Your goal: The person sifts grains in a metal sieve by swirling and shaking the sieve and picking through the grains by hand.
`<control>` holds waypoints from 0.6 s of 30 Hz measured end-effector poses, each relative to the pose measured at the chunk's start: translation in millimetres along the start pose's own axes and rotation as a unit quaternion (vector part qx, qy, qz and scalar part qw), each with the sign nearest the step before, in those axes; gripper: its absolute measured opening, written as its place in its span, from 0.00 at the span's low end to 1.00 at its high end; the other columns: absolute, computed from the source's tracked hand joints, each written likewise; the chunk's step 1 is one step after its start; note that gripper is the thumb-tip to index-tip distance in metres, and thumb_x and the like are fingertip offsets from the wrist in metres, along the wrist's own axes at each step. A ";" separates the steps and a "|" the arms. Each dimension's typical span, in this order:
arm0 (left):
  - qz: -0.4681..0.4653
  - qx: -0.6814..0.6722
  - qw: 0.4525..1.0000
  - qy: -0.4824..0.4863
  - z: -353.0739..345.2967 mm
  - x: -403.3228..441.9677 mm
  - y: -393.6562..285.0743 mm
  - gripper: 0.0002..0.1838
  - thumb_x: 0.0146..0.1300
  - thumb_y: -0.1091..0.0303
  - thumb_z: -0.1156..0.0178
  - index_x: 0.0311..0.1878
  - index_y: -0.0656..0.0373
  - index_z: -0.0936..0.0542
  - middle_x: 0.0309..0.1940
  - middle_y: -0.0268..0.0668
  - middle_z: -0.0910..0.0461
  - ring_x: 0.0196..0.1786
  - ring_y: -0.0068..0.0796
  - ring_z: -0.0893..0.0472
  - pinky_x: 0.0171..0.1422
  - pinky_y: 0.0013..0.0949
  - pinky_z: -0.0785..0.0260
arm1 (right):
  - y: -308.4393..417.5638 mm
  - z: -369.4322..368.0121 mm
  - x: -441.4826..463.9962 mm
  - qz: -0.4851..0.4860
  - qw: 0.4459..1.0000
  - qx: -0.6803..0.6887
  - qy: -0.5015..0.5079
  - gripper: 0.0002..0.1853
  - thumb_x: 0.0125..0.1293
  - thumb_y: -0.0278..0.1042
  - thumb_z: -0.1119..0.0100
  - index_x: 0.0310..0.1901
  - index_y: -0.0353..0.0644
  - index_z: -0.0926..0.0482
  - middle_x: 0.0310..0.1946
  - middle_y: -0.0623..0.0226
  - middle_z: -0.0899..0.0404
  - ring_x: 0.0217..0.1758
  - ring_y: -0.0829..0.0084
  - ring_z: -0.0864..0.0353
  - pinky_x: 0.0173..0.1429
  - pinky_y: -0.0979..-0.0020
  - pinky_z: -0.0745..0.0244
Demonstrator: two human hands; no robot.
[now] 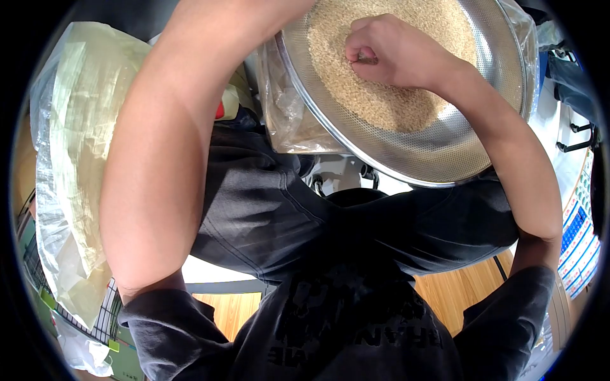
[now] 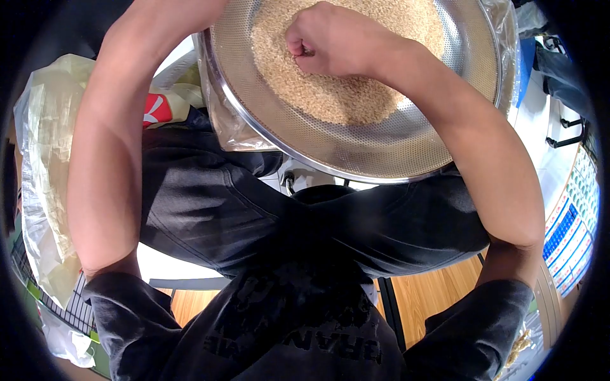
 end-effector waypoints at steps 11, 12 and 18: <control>0.030 -0.037 0.999 -0.017 -6.0 1.6 6.4 0.13 0.63 0.75 0.45 0.46 0.70 0.15 0.41 0.56 0.13 0.47 0.50 0.11 0.48 0.46 0.18 | -1.2 15.8 -6.3 0.048 0.994 0.098 -0.014 0.04 0.58 0.24 0.35 0.33 0.37 0.20 0.27 0.65 0.25 0.27 0.69 0.27 0.35 0.66 0.28; 0.031 -0.039 0.998 -0.026 -3.5 -0.3 7.2 0.13 0.62 0.75 0.44 0.45 0.70 0.15 0.41 0.56 0.13 0.47 0.50 0.11 0.48 0.46 0.18 | 1.7 19.1 -6.3 0.055 0.994 0.096 -0.012 0.04 0.58 0.24 0.35 0.33 0.37 0.20 0.27 0.65 0.25 0.27 0.69 0.27 0.35 0.66 0.28; -0.032 -0.060 0.998 -0.021 -11.1 3.5 1.4 0.11 0.57 0.73 0.37 0.42 0.63 0.12 0.40 0.48 0.12 0.44 0.43 0.11 0.43 0.41 0.18 | 2.3 23.4 -7.1 -0.032 0.990 0.126 0.049 0.08 0.56 0.29 0.36 0.33 0.35 0.23 0.31 0.59 0.25 0.31 0.61 0.24 0.40 0.62 0.26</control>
Point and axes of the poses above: each hand's wrist, its own x-axis towards the middle knuckle, its own z-axis out of the back of the hand, y = z × x, the point moved 10 cm from there along x, towards the middle knuckle
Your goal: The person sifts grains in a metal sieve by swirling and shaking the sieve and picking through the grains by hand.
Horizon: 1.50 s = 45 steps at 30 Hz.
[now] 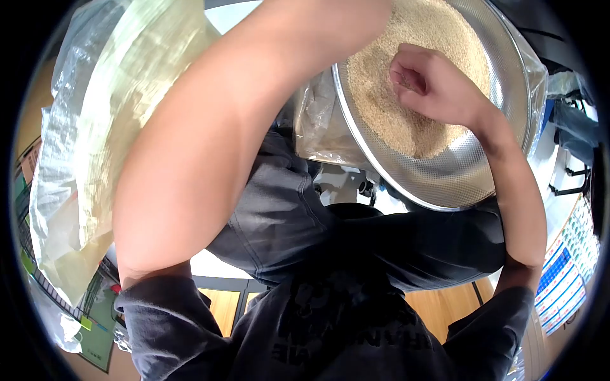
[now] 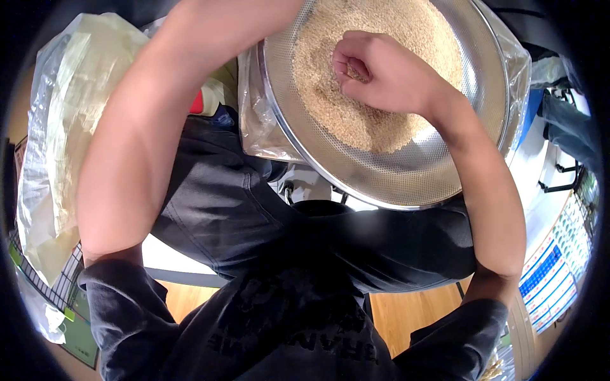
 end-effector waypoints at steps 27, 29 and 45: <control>0.064 -0.026 0.996 0.053 -3.3 3.7 9.8 0.16 0.63 0.79 0.46 0.55 0.71 0.24 0.47 0.56 0.14 0.49 0.53 0.12 0.52 0.54 0.20 | 8.5 32.8 -86.1 -0.092 0.666 0.739 0.049 0.07 0.73 0.30 0.48 0.36 0.40 0.30 0.31 0.76 0.38 0.28 0.85 0.40 0.21 0.87 0.42; 0.065 -0.027 0.996 0.053 -5.3 5.0 11.5 0.16 0.63 0.79 0.46 0.55 0.71 0.24 0.47 0.55 0.14 0.50 0.54 0.12 0.52 0.54 0.20 | 10.4 33.4 -86.8 -0.090 0.660 0.744 0.054 0.07 0.73 0.31 0.49 0.36 0.42 0.32 0.32 0.75 0.40 0.29 0.85 0.40 0.21 0.87 0.40; 0.061 -0.036 0.995 0.071 -2.0 2.5 9.1 0.17 0.66 0.77 0.50 0.56 0.72 0.24 0.49 0.56 0.14 0.53 0.56 0.14 0.52 0.55 0.19 | -11.2 23.7 -78.4 -0.236 0.792 0.561 -0.048 0.10 0.74 0.35 0.48 0.35 0.41 0.27 0.30 0.75 0.36 0.29 0.84 0.36 0.22 0.83 0.46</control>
Point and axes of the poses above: each hand's wrist, its own x-axis towards the middle knuckle, its own z-axis out of the back of the hand, y = z × x, the point moved 10 cm from there along x, towards the middle knuckle
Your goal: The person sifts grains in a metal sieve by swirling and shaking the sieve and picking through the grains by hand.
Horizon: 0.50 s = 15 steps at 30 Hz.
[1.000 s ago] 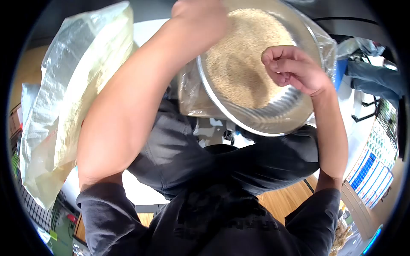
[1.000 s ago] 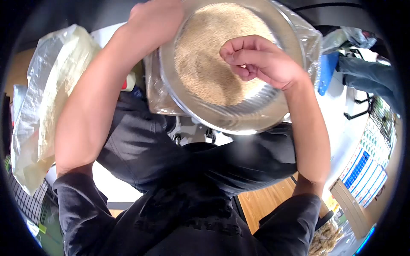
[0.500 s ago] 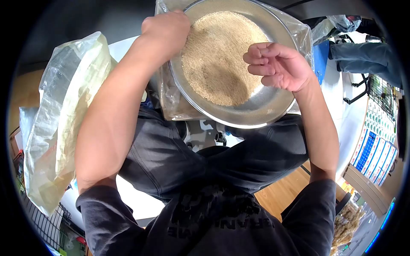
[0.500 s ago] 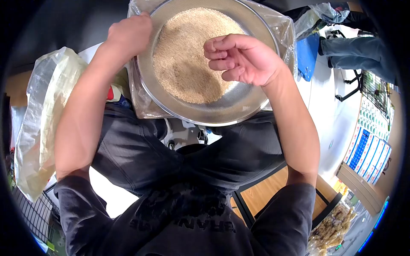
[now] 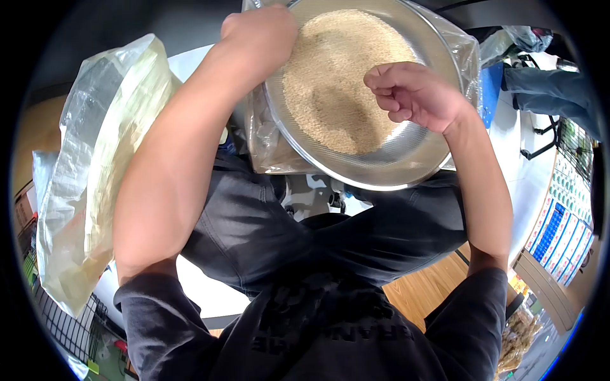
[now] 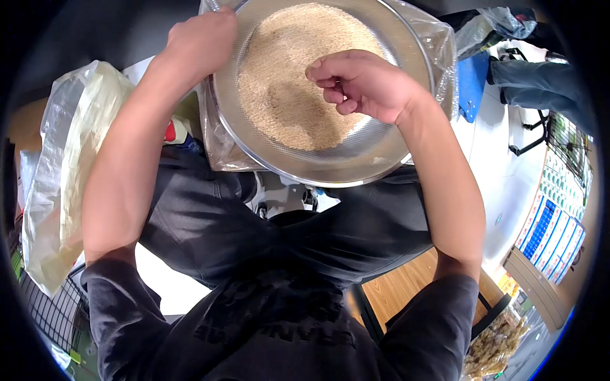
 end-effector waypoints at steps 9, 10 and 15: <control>0.030 0.052 0.998 -0.036 -4.6 7.4 6.0 0.14 0.67 0.71 0.47 0.48 0.66 0.15 0.43 0.51 0.11 0.48 0.47 0.11 0.52 0.47 0.18 | -41.7 -0.3 46.9 -0.053 0.935 -0.346 -0.058 0.10 0.73 0.37 0.39 0.44 0.39 0.17 0.28 0.75 0.24 0.32 0.81 0.27 0.37 0.74 0.30; 0.029 0.051 0.998 -0.031 -4.2 8.2 5.5 0.14 0.67 0.71 0.47 0.48 0.66 0.15 0.43 0.51 0.11 0.48 0.47 0.11 0.52 0.47 0.18 | -39.2 1.9 54.3 -0.007 0.909 -0.413 -0.055 0.11 0.73 0.37 0.39 0.45 0.37 0.16 0.30 0.73 0.21 0.33 0.79 0.25 0.39 0.73 0.28; 0.046 0.040 0.998 -0.025 -0.4 4.6 6.2 0.15 0.66 0.71 0.47 0.47 0.67 0.14 0.43 0.54 0.12 0.50 0.48 0.11 0.52 0.47 0.18 | -34.3 15.1 62.3 0.003 0.847 -0.530 -0.051 0.12 0.72 0.36 0.40 0.42 0.34 0.16 0.33 0.67 0.15 0.36 0.77 0.20 0.44 0.71 0.24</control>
Point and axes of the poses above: each hand's wrist, its own x-axis towards the middle knuckle, its own z-axis out of the back of the hand, y = z × x, the point moved 10 cm from there along x, towards the middle knuckle
